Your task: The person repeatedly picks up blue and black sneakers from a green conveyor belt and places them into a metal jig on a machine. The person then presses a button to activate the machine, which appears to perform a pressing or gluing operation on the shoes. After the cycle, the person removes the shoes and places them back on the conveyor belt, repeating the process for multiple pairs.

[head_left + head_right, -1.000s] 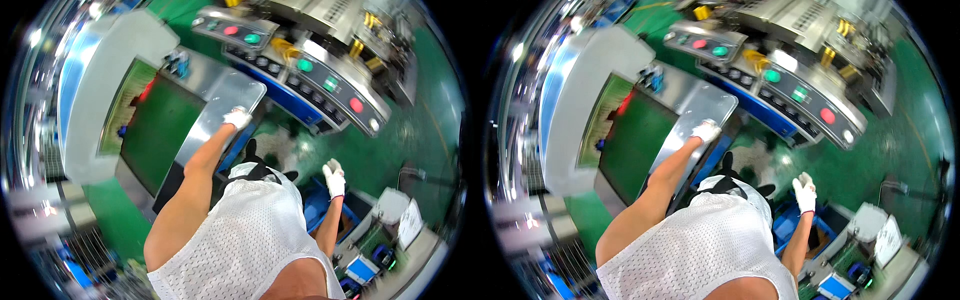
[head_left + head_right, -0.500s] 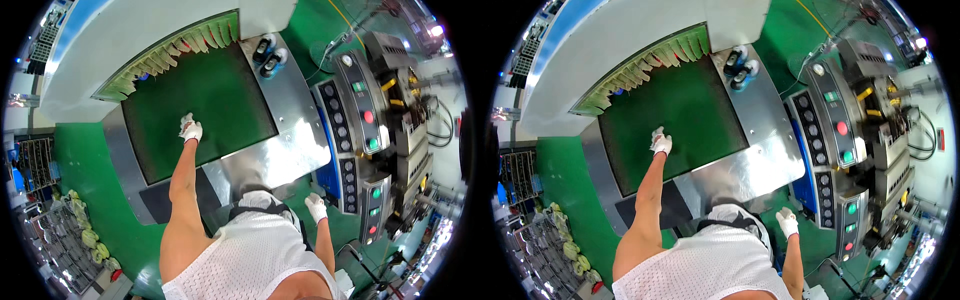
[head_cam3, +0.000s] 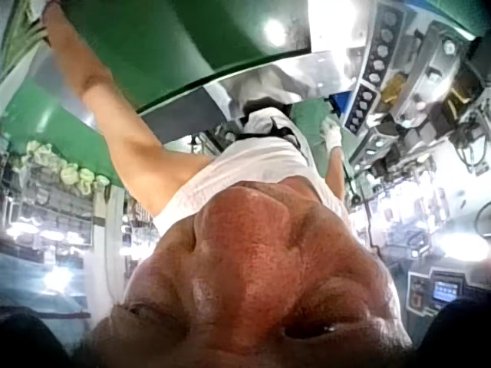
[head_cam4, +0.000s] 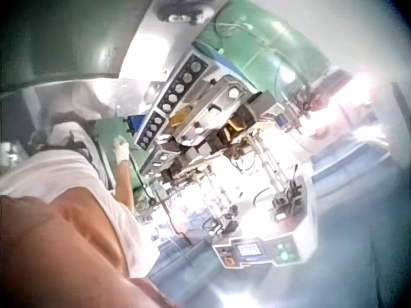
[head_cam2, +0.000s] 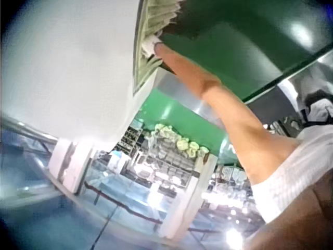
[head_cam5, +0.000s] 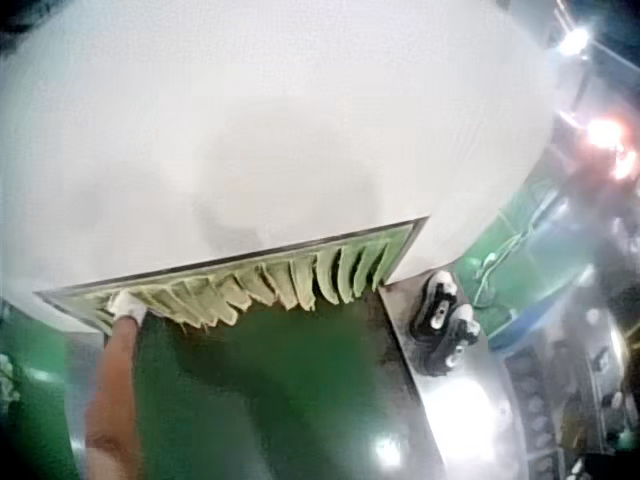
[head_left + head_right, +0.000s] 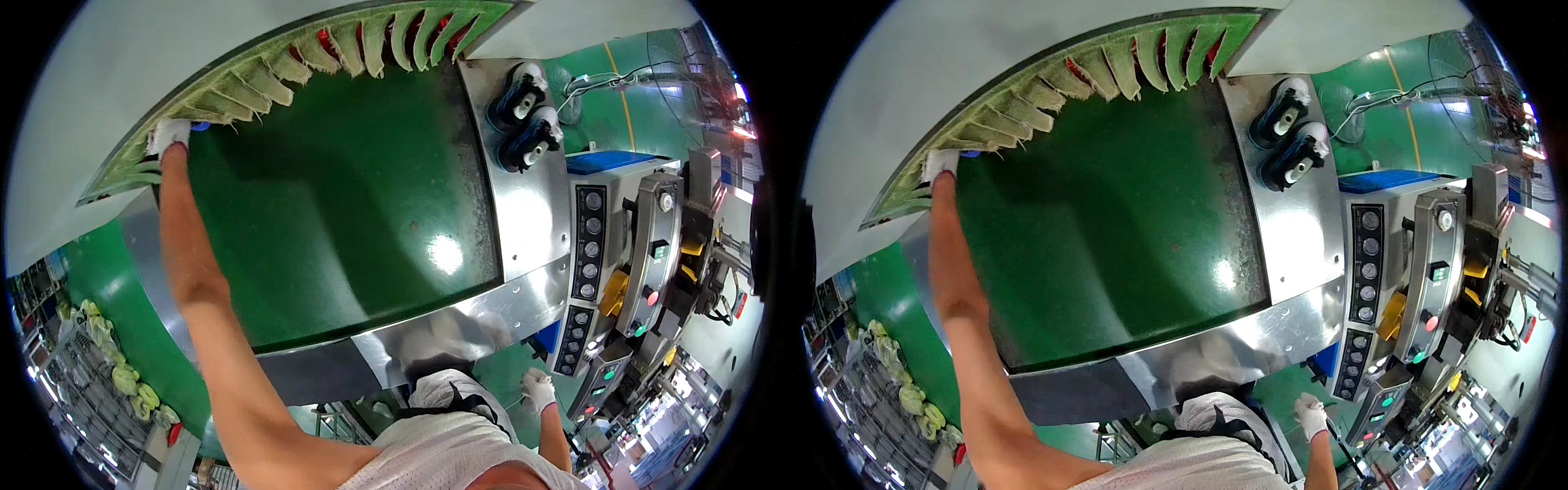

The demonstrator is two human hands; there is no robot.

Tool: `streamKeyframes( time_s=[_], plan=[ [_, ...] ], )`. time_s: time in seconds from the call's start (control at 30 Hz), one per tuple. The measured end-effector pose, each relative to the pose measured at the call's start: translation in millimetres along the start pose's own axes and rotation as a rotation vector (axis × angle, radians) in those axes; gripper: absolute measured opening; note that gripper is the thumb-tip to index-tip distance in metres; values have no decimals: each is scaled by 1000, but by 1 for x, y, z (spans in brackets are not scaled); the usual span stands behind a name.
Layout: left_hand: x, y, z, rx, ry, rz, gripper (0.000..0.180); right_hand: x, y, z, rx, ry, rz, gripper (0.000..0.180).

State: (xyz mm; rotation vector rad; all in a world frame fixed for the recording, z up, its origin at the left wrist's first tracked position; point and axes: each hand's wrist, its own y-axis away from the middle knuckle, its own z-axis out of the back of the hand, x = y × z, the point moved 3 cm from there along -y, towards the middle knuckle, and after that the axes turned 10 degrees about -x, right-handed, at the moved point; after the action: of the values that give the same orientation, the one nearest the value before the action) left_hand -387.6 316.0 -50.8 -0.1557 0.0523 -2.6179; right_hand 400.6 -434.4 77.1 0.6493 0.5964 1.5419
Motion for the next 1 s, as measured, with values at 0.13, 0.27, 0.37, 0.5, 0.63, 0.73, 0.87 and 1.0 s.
streamKeyframes(
  time_s=[0.13, 0.27, 0.37, 0.5, 0.63, 0.73, 0.87, 1.0],
  plan=[
    [129, -76, -101, -80, -71, -126, 48, 24, -29, 5, 69, 67, 18, 9],
    [122, -44, -96, -90, -134, -282, 49, 11, -35, 0, 155, 76, 4, 26],
    [46, 28, -35, 8, -1, -29, 59, 19, -23, -22, 126, 40, -12, 45],
    [51, 165, 43, -506, 459, -356, 33, 101, -5, -29, 109, 157, 212, 54],
    [4, 307, 91, -261, 730, -314, 27, 116, -12, -38, 96, 335, 698, 59],
    [-43, 401, 123, -128, 876, -475, 16, 177, 43, -50, 135, 292, 841, 60],
    [-131, 538, 166, 248, 956, -751, 24, 228, 126, -37, 181, 305, 1080, 75],
    [-229, 674, 278, 520, 1056, -1156, 22, 183, 82, -38, -295, 328, 1199, 68]
  ],
)
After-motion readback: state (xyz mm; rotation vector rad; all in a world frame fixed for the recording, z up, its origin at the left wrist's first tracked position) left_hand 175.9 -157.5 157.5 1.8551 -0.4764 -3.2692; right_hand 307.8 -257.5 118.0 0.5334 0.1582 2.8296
